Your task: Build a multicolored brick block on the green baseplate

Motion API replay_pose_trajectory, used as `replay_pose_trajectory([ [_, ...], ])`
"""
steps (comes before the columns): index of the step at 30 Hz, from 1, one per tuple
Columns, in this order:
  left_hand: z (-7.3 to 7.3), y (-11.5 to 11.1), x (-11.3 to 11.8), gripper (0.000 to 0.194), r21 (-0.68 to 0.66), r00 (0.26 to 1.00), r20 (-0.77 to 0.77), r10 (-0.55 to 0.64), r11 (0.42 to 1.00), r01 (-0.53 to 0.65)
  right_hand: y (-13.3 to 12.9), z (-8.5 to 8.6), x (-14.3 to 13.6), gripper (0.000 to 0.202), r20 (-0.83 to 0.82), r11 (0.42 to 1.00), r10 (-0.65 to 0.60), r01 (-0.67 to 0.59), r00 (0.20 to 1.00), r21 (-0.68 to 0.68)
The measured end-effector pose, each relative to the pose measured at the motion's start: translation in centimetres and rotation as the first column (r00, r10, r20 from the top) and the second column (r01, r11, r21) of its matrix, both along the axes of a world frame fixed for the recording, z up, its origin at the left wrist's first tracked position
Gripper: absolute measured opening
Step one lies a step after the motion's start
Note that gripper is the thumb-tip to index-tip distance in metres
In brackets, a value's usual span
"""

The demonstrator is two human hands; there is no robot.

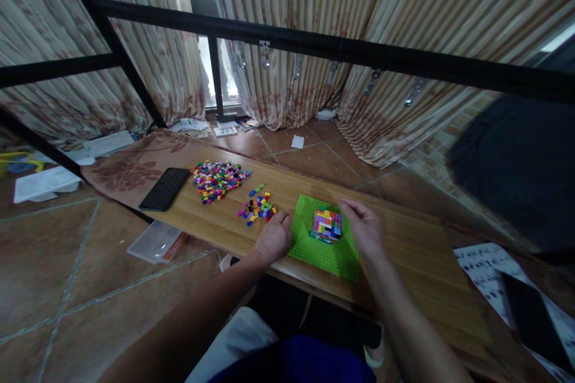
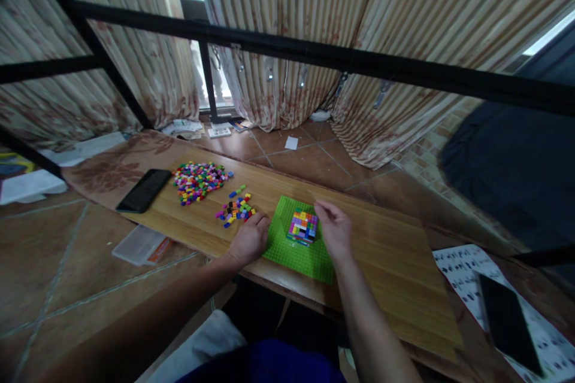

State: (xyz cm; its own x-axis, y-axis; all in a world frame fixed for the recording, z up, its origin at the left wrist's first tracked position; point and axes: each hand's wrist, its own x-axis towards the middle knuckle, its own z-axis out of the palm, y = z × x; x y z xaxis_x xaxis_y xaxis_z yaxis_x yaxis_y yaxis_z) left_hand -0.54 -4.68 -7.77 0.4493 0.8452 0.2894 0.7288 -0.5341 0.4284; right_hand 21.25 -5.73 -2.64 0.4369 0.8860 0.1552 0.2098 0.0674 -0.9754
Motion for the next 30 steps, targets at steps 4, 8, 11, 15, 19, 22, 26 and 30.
replay_pose_trajectory([
  [4, 0.0, 0.0, 0.0, 0.013, -0.015, 1.000, -0.004, -0.006, 1.000, 0.006, -2.8, 1.6, -2.6, 0.026, 0.075, 0.999, -0.024, 0.021, 0.997, 0.037],
  [8, -0.2, -0.3, 0.1, 0.017, -0.004, 1.000, -0.020, 0.013, 1.000, -0.013, -4.3, 2.4, -7.1, 0.020, 0.240, 0.979, 0.182, -0.199, 0.954, 0.047],
  [11, -0.5, -0.6, 0.3, 0.019, 0.026, 1.000, 0.006, -0.012, 1.000, 0.012, -3.5, 2.2, -9.8, 0.021, 0.369, 0.941, 0.323, -0.336, 0.871, -0.032],
  [15, -1.0, -0.7, 0.3, 0.029, 0.095, 0.990, 0.045, -0.135, 0.987, 0.130, -0.5, 1.4, -11.4, 0.022, 0.505, 0.937, 0.346, -0.313, 0.791, -0.153],
  [19, -1.3, -0.6, 0.2, 0.032, 0.106, 0.986, 0.016, -0.168, 0.980, 0.165, 2.8, 0.7, -12.1, 0.024, 0.653, 0.908, 0.417, -0.256, 0.633, -0.332],
  [22, -1.3, -0.6, 0.2, 0.031, 0.083, 0.987, -0.021, -0.157, 0.984, 0.158, 4.7, 0.2, -12.6, 0.029, 0.674, 0.858, 0.511, -0.271, 0.533, -0.435],
  [26, -1.1, -0.7, 0.2, 0.033, 0.060, 0.992, -0.048, -0.117, 0.991, 0.119, 6.1, -0.6, -13.3, 0.030, 0.677, 0.834, 0.549, -0.277, 0.490, -0.477],
  [30, -0.9, -0.7, 0.3, 0.033, 0.033, 0.992, -0.035, -0.123, 0.992, 0.125, 6.6, -0.8, -13.7, 0.025, 0.683, 0.823, 0.565, -0.259, 0.463, -0.506],
])
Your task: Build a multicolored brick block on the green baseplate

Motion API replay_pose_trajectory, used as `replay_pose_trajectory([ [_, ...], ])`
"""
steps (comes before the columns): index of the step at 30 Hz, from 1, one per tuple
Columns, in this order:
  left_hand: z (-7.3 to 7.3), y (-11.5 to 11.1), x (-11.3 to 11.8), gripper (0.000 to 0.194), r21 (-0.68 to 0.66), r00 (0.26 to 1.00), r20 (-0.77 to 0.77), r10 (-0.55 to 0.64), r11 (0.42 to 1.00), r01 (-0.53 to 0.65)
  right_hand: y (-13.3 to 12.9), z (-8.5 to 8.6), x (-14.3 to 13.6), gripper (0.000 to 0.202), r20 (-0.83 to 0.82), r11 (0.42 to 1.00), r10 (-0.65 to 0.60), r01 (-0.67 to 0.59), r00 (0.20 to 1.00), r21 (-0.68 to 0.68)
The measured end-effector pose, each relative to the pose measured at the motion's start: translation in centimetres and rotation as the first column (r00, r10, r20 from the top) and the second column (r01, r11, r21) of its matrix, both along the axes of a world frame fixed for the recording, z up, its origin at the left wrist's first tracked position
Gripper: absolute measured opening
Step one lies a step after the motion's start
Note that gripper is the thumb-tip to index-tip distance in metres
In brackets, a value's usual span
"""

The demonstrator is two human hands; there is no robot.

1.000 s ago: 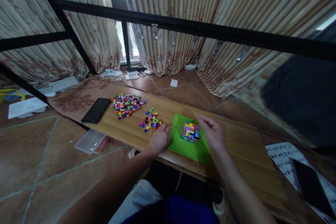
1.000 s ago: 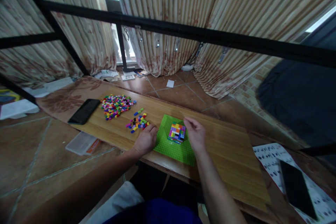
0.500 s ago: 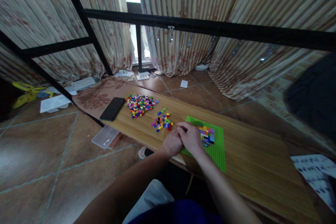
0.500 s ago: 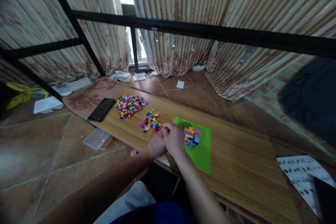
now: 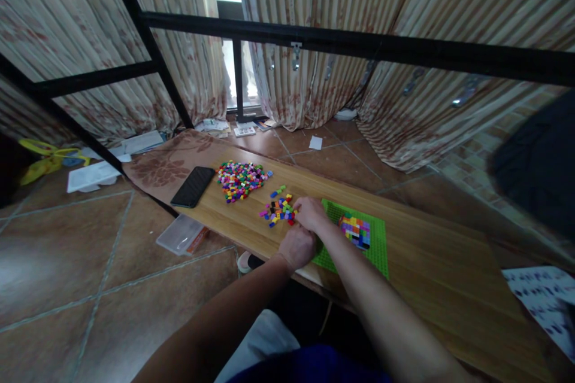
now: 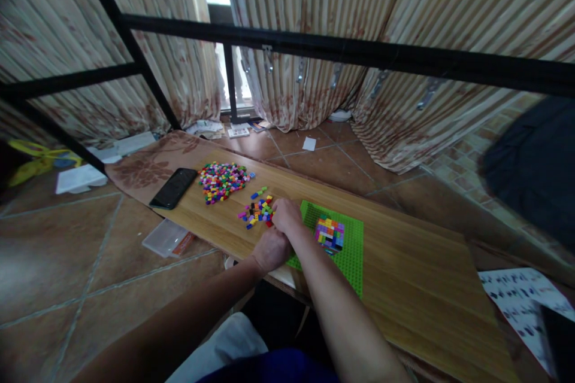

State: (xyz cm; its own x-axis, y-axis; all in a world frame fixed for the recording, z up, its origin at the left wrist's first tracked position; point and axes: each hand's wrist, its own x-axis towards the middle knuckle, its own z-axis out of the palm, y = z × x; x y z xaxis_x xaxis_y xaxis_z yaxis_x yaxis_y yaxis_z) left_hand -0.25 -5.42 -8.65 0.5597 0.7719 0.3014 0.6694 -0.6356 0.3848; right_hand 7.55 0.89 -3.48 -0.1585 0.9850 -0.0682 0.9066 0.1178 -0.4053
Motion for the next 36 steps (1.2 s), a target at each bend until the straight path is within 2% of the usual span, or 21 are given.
replay_pose_trajectory([
  [8, -0.1, 0.1, -0.1, 0.028, 0.032, 1.000, -0.016, 0.013, 0.999, -0.012, -0.3, 0.3, -0.4, 0.015, -0.012, 1.000, -0.028, 0.028, 1.000, -0.005],
  [12, -0.4, 0.1, -0.1, 0.028, 0.032, 1.000, -0.019, 0.013, 0.999, -0.012, -1.6, 0.7, -0.4, 0.021, -0.065, 0.994, -0.094, 0.097, 0.993, 0.044],
  [15, -0.3, 0.2, -0.2, 0.030, 0.014, 1.000, 0.019, 0.024, 1.000, -0.025, -3.5, 1.0, 0.1, 0.024, -0.210, 0.982, -0.112, 0.140, 0.971, 0.124],
  [17, -0.1, 0.1, -0.2, 0.033, 0.005, 0.999, 0.018, 0.051, 0.999, -0.051, -5.1, 1.3, 0.7, 0.021, -0.445, 0.955, -0.063, 0.183, 0.893, 0.232],
  [19, 0.3, 0.1, -0.1, 0.033, -0.001, 0.997, -0.027, 0.067, 0.998, -0.067, -6.9, 1.6, 1.9, 0.018, -0.634, 0.922, -0.006, 0.249, 0.773, 0.295],
  [21, 0.7, 0.1, -0.1, 0.027, -0.015, 0.993, -0.098, 0.070, 0.997, -0.071, -8.4, 2.0, 3.6, 0.016, -0.719, 0.903, 0.003, 0.307, 0.695, 0.301],
  [24, 1.2, 0.0, -0.1, 0.021, -0.048, 0.984, -0.167, 0.068, 0.996, -0.077, -9.9, 2.5, 6.9, 0.018, -0.758, 0.857, -0.068, 0.427, 0.649, 0.289],
  [27, 1.7, 0.0, -0.2, 0.020, -0.078, 0.979, -0.192, 0.067, 0.993, -0.083, -10.1, 2.4, 10.2, 0.021, -0.737, 0.804, -0.147, 0.514, 0.660, 0.300],
  [29, 1.8, 0.0, -0.2, 0.019, -0.090, 0.977, -0.200, 0.069, 0.992, -0.089, -9.7, 2.1, 11.8, 0.022, -0.713, 0.798, -0.185, 0.527, 0.676, 0.292],
  [32, 1.9, 0.1, -0.2, 0.019, -0.095, 0.976, -0.205, 0.075, 0.991, -0.096, -8.7, 1.6, 13.0, 0.025, -0.660, 0.825, -0.217, 0.497, 0.719, 0.270],
  [36, 1.8, 0.2, -0.2, 0.020, -0.098, 0.975, -0.209, 0.077, 0.990, -0.100, -7.4, 1.1, 13.2, 0.028, -0.533, 0.876, -0.215, 0.403, 0.819, 0.266],
])
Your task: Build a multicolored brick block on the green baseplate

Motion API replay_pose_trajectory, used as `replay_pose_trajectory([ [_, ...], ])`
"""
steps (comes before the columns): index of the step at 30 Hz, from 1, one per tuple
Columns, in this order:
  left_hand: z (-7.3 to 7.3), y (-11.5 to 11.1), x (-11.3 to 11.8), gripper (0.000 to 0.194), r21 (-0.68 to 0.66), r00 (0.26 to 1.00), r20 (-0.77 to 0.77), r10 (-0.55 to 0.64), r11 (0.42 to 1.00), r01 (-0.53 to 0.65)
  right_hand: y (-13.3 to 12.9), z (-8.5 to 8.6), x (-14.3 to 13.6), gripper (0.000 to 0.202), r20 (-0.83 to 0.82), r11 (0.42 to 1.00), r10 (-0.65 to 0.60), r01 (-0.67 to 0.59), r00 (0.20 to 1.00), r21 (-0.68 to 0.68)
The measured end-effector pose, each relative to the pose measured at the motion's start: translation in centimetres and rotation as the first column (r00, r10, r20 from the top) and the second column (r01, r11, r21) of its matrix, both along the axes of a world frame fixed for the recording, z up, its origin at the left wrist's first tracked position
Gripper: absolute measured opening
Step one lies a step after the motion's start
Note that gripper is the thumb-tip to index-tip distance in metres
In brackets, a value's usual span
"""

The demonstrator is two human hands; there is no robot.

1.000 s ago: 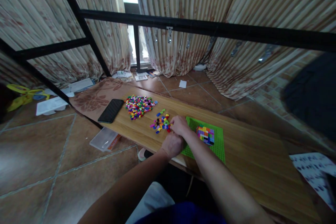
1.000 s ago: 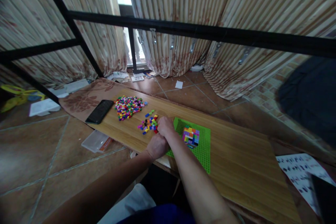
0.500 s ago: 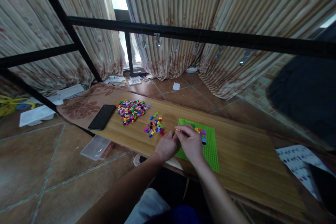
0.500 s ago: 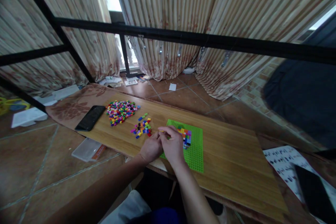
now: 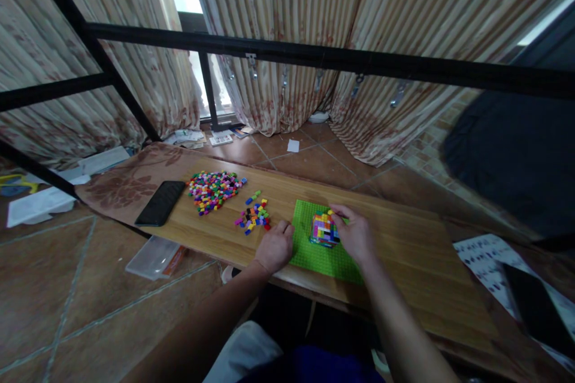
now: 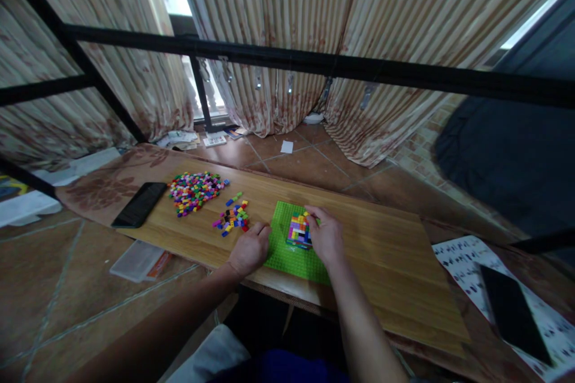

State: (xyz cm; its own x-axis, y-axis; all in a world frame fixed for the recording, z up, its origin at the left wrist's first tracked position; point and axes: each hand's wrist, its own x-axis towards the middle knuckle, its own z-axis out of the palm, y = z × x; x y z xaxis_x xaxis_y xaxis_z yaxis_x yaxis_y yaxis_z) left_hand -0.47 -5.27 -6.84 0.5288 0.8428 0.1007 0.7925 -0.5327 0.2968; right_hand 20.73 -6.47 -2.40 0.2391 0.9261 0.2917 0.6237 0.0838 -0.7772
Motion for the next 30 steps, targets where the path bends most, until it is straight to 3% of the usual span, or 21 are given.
replay_pose_trajectory([
  [8, 0.1, 0.0, 0.0, 0.022, -0.017, 1.000, -0.009, 0.006, 1.000, -0.006, 1.0, -0.4, -0.1, 0.035, 0.144, 0.994, 0.104, -0.098, 0.984, -0.049],
  [22, 0.3, 0.0, 0.1, 0.022, -0.030, 1.000, -0.002, -0.007, 1.000, 0.007, 1.5, 0.9, 0.5, 0.034, 0.260, 0.982, 0.176, -0.151, 0.949, -0.112],
  [30, 0.1, 0.0, 0.0, 0.022, -0.020, 1.000, 0.002, -0.021, 1.000, 0.021, 1.4, 1.0, 0.5, 0.031, 0.307, 0.982, 0.189, -0.175, 0.933, -0.072],
])
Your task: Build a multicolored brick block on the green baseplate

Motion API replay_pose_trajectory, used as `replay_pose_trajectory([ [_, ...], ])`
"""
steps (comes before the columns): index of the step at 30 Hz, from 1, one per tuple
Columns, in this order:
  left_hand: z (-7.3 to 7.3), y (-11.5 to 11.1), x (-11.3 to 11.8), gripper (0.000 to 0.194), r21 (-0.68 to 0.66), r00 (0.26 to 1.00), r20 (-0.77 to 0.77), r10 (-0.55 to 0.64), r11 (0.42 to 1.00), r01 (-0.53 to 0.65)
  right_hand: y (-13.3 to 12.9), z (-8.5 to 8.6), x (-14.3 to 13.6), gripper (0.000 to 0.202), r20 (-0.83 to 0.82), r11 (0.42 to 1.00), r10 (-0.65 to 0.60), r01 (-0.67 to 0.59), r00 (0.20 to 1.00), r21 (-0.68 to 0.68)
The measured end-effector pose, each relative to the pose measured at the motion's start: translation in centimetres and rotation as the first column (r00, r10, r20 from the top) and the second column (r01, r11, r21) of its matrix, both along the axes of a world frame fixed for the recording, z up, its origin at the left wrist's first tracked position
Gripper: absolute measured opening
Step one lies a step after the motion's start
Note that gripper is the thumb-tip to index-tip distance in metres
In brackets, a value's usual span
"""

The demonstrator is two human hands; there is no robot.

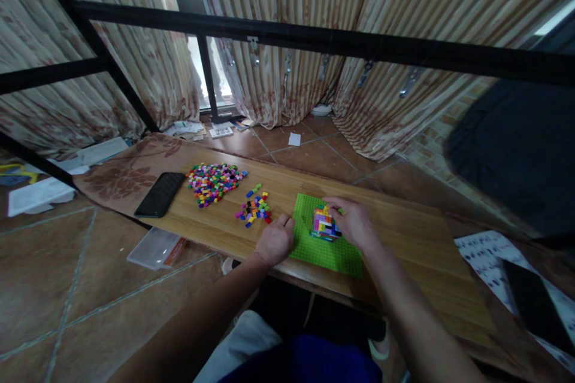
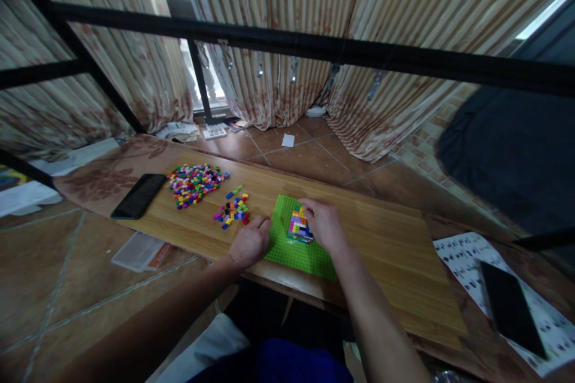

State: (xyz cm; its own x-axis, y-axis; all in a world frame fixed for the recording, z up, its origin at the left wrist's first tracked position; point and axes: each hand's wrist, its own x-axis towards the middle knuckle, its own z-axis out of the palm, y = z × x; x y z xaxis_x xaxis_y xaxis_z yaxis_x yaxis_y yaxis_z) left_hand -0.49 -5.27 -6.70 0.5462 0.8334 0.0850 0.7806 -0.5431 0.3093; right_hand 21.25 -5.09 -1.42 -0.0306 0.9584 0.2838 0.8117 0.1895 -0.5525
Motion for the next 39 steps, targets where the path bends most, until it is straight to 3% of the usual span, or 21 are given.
replay_pose_trajectory([
  [9, -0.1, -0.1, -0.1, 0.023, 0.020, 1.000, -0.002, -0.006, 1.000, 0.007, 0.6, 0.8, 0.1, 0.030, 0.083, 0.999, 0.050, -0.051, 0.995, 0.001],
  [16, -0.2, 0.0, 0.0, 0.020, 0.024, 1.000, -0.004, -0.009, 1.000, 0.009, 0.1, 0.3, 0.3, 0.028, -0.001, 0.999, 0.044, -0.044, 0.999, 0.008],
  [26, 0.0, -0.1, 0.1, 0.019, 0.028, 0.999, -0.031, 0.009, 1.000, -0.008, 1.8, 1.7, 0.6, 0.030, -0.018, 0.981, 0.052, -0.055, 0.998, -0.186],
  [35, 0.1, -0.2, 0.1, 0.020, 0.004, 1.000, 0.000, 0.000, 1.000, 0.000, 3.2, 1.7, 1.0, 0.032, 0.027, 0.958, 0.135, -0.124, 0.990, -0.259],
  [39, 0.2, -0.2, 0.1, 0.019, 0.003, 1.000, -0.020, 0.004, 1.000, -0.004, 2.8, 1.9, 0.4, 0.031, 0.072, 0.965, 0.172, -0.153, 0.983, -0.214],
])
